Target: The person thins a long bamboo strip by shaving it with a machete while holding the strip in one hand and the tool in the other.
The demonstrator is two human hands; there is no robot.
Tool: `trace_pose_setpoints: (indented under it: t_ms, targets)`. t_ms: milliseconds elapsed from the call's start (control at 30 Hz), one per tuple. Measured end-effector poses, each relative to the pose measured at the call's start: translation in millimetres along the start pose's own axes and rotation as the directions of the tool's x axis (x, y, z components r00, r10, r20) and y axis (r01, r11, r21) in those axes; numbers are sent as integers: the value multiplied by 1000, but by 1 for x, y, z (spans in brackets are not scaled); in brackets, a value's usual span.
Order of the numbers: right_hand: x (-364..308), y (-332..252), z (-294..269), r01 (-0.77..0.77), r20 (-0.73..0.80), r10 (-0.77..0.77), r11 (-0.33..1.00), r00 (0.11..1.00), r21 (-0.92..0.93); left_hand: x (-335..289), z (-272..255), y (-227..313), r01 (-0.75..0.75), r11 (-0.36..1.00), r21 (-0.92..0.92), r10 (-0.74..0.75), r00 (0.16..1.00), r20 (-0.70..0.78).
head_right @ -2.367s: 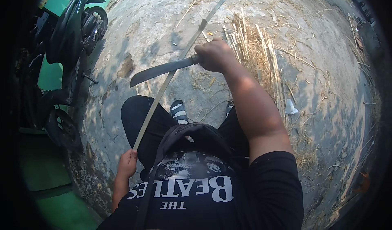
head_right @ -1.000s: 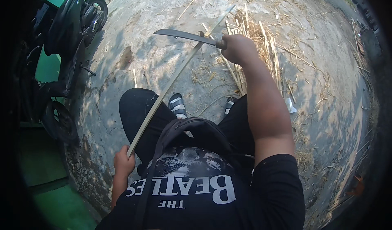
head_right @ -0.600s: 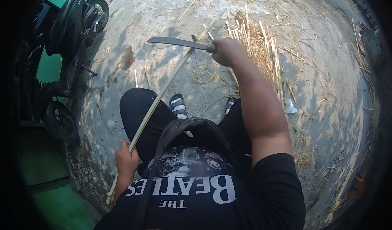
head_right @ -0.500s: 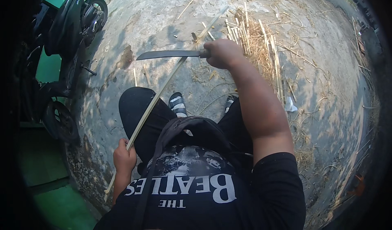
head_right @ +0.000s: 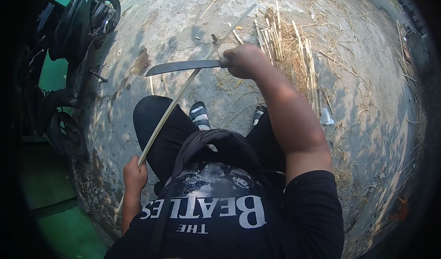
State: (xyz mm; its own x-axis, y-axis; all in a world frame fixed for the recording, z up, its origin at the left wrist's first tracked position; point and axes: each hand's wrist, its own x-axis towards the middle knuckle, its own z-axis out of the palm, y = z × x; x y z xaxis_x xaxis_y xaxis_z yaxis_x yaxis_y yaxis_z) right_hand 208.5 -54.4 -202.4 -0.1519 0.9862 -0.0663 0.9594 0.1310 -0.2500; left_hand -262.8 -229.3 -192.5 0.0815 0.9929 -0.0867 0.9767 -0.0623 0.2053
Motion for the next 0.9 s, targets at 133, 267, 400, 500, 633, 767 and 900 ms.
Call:
trace_pose_setpoints:
  t_ms: [133,267,400,500,633,767,900]
  targets:
    - [1,23,8,-48,-84,48,999,995,2,7,7,-7,-18,1000,24,18,1000,3]
    - [11,39,13,-315,-64,316,949,947,25,17,3,7,-41,999,6,41,999,35]
    - [7,28,16,-292,-200,300,954,933,69,11,7,-1,-32,999,-3,32,998,54]
    - [14,31,29,-215,-393,209,976,896,30,11,12,-1,-23,998,-62,26,999,42]
    - [22,38,42,-146,-641,119,989,758,11,15,12,0,-10,990,-138,18,998,57]
    - [20,34,36,-209,-373,234,972,898,106,16,1,2,-12,991,-135,25,995,98]
    - [15,24,26,-183,-223,216,970,951,159,19,-2,1,-13,995,-104,25,993,116]
